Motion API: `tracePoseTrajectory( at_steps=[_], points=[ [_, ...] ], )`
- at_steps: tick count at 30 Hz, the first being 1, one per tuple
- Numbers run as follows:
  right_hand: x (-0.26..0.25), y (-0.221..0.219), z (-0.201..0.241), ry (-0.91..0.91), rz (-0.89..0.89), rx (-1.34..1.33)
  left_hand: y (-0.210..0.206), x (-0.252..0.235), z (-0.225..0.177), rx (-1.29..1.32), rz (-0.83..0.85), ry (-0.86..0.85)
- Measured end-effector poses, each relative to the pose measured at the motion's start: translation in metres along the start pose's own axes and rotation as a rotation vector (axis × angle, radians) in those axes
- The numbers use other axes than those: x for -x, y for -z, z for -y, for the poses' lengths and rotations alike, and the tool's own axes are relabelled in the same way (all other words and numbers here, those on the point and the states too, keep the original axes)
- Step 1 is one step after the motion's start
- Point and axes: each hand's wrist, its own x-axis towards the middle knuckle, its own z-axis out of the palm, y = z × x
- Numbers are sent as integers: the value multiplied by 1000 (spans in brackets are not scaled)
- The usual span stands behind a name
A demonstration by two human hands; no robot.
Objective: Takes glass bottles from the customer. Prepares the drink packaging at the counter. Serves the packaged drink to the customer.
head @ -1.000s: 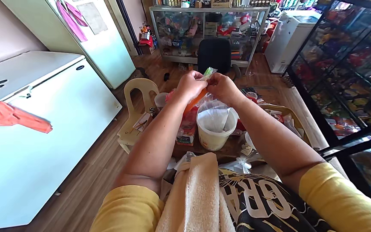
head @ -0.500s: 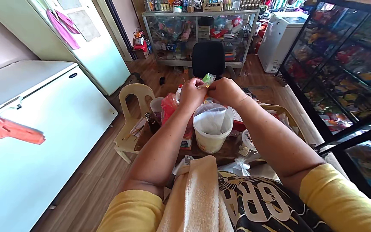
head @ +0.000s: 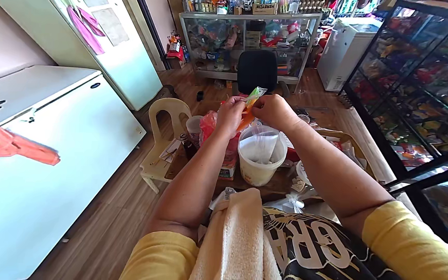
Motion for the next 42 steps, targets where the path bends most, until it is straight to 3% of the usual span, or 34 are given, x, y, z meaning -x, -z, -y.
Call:
tracePoseTrajectory(
  at_steps=[9, 16, 21, 26, 28, 34, 38, 42],
  points=[
    [-1, 13, 14, 61, 151, 147, 11, 4, 1, 249, 32, 78],
    [2, 10, 10, 103, 42, 182, 9, 11, 4, 255, 40, 24],
    [22, 53, 7, 157, -237, 147, 8, 17, 11, 153, 53, -43],
    [55, 113, 0, 310, -759, 21, 13, 26, 13, 13, 76, -163],
    [56, 120, -1, 392, -885, -75, 12, 34, 6, -55, 84, -216],
    [48, 84, 0, 369, -752, -164, -9, 47, -8, -313, 156, -495],
    [50, 69, -3, 451, -667, -502, -29, 40, -8, -465, 118, -657],
    [64, 72, 2, 322, -539, -813, -40, 30, -12, -501, 68, -675]
  ],
)
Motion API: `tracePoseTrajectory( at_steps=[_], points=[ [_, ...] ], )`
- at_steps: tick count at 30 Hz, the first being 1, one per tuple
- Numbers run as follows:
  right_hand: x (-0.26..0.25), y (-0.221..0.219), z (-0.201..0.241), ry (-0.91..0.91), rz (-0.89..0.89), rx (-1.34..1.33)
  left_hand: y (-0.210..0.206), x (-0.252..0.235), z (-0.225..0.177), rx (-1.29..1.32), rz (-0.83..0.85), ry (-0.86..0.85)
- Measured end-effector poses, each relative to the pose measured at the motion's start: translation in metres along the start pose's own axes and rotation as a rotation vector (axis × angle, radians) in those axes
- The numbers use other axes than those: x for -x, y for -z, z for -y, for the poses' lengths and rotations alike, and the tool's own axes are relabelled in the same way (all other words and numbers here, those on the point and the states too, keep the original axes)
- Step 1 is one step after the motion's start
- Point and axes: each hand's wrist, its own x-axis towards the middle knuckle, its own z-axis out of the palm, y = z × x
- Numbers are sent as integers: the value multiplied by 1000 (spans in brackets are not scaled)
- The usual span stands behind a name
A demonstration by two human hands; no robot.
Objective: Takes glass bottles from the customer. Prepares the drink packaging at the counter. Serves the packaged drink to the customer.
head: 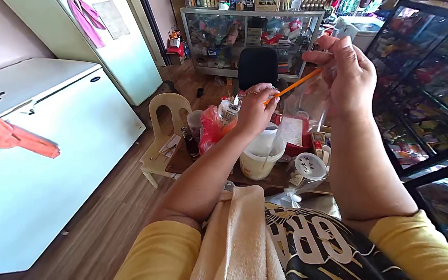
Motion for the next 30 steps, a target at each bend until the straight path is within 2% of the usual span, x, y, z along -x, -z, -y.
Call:
tracePoseTrajectory(
  at_steps=[5, 9, 12, 14, 17, 20, 24, 27, 28, 30],
  points=[
    [14, 13, -22, -88, 185, 54, -4, 2, -4, 58, -82, -75],
    [18, 14, -32, 11, 166, 37, 3, 15, -20, 101, -97, -87],
    [21, 25, -15, 69, 101, 114, 16, 24, -33, 192, -136, -179],
    [29, 28, 1, 185, 142, 115, 23, 28, -48, 237, -6, -170],
    [41, 23, 25, 429, 339, 92, 27, 33, -75, 316, 247, -118],
    [46, 14, 35, 541, 400, 66, 24, 41, -87, 388, 255, -113],
    [49, 7, 35, 508, 197, 11, 32, 54, -84, 384, 271, 60],
    [48, 9, 41, 447, -15, -121, 43, 71, -57, 328, 291, 147],
    [45, 14, 45, 407, -96, -178, 47, 80, -43, 344, 257, 212],
    [38, 27, 48, 349, -230, -335, 53, 98, -18, 532, 179, 468]
  ],
)
